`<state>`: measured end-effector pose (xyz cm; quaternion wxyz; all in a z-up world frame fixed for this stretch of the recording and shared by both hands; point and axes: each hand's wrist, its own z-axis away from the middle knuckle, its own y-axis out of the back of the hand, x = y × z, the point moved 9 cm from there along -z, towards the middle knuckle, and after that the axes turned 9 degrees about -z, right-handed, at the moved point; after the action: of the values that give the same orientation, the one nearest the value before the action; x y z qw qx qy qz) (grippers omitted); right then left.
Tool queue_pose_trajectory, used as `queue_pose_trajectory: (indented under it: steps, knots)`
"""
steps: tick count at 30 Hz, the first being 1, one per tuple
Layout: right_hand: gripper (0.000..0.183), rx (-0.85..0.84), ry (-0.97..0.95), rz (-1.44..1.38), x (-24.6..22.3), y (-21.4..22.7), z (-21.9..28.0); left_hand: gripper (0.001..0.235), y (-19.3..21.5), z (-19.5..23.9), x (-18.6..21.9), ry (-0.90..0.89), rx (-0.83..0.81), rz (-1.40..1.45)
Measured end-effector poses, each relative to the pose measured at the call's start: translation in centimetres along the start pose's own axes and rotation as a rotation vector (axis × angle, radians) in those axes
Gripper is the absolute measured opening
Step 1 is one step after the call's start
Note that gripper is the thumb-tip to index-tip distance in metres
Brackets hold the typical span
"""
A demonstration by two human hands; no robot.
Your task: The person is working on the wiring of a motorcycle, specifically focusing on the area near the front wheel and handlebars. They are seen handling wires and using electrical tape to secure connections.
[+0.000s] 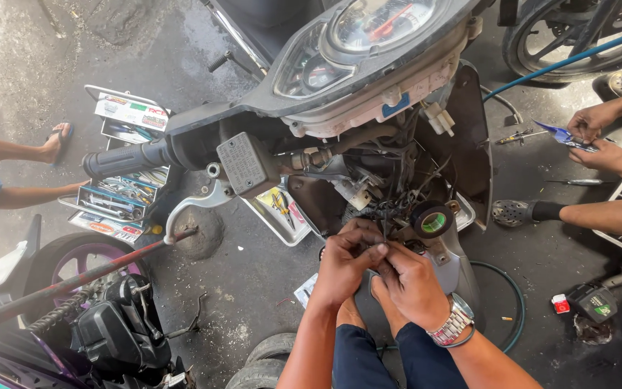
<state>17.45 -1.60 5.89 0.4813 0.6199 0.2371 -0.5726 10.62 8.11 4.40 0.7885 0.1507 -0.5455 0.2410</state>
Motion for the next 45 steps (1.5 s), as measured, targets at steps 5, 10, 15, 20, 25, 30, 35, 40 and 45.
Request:
queue_pose_trajectory:
  steps: [5, 10, 15, 20, 25, 30, 35, 40, 45]
  knots:
    - [0.024, -0.012, -0.019, 0.073, -1.1, -0.4, -1.0, 0.006, 1.5, 0.6, -2.5, -0.015, 0.21, 0.336]
    - [0.028, 0.097, 0.06, 0.252, -4.2, 4.4, 0.7, 0.009, 3.1, 1.4, -1.1, -0.042, 0.247, 0.168]
    - [0.033, 0.348, 0.169, 0.474, -2.0, 9.2, 1.0, 0.022, 4.4, 4.2, 2.1, 0.008, 0.413, -0.175]
    - [0.038, 0.271, 0.27, 0.387, -2.7, 9.1, 1.0, 0.011, 0.1, 9.3, 8.9, -0.591, 0.589, -0.54]
    - [0.029, 0.017, 0.129, 0.211, -5.5, 8.2, 4.1, 0.016, -2.2, 8.1, 9.3, -0.478, 0.349, -0.58]
    - [0.024, -0.097, 0.12, 0.106, -6.5, 6.7, 5.0, 0.013, -2.5, 7.8, 8.4, -0.415, 0.202, -0.57]
    - [0.02, -0.13, 0.087, 0.072, -7.0, 6.0, 4.8, 0.015, -3.1, 8.8, 8.9, -0.522, 0.13, -0.669]
    - [0.021, -0.13, 0.075, 0.115, -7.0, 5.8, 5.8, 0.01, -3.7, 9.3, 10.0, -0.605, 0.139, -0.755]
    - [0.021, -0.09, 0.057, 0.124, -7.8, 6.8, 6.7, 0.012, -5.5, 9.2, 9.8, -0.632, 0.043, -0.887]
